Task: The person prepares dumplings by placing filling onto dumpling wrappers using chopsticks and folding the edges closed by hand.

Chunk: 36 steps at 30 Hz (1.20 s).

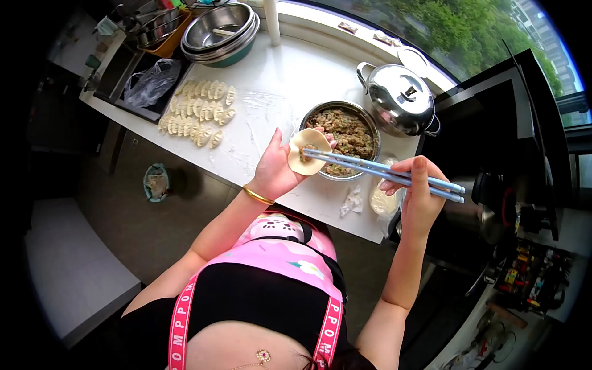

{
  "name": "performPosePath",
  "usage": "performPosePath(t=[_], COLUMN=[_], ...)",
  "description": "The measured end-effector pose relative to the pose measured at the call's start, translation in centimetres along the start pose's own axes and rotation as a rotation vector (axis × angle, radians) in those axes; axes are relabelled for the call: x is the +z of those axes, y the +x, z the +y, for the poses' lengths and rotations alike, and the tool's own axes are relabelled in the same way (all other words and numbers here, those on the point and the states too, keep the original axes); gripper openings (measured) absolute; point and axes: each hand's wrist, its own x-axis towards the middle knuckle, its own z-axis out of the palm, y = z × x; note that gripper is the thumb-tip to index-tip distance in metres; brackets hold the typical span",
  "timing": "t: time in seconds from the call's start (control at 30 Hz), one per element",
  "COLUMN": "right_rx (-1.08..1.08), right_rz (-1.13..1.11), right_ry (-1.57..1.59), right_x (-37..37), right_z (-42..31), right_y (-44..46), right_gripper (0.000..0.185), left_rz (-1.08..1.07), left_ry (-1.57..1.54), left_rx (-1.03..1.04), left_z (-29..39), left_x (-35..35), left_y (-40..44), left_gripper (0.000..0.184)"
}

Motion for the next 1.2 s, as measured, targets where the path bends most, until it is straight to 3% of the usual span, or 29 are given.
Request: performPosePath(t=[0.5,0.73,0.83,0.97,1.07,1.2], right_rx=[0.100,0.042,0.059,0.142,0.252,0.208], right_rz=[0.068,0.444,0.585,0.547,0.418,0.412], right_ry=[0.073,0.270,0.155,-0.140,-0.206,-0.152], right_x=[-1.2,-4.5,-5.9,-6.3,-4.3,-2.9], right_z=[3.4,3.6,4.9,10.6,14.1,17.5], right_y=[-0.2,-1.5,-2.2,-3.6,-4.5,-4.4], right_gripper=[0.040,0.041,0.039,0.033,0.034,0.029], left_rz=[-0.072,-0.075,-0.084,-0.086,-0.056,-0.019], left_ry=[0.067,0.100,0.111,0.080,0.086,0.070], left_rx=[-0.021,-0.008,0.008,0.047,0.104,0.156], left_z=[0.2,0.7,1.2,2.2,2.9,3.7], left_x=[0.3,1.5,2.3,2.6,2.1,1.4], left_y=[-0.8,-2.0,-2.7,-3.4,-3.8,-4.5], left_gripper=[0.080,0.080,0.080,0.080,0.078,0.076])
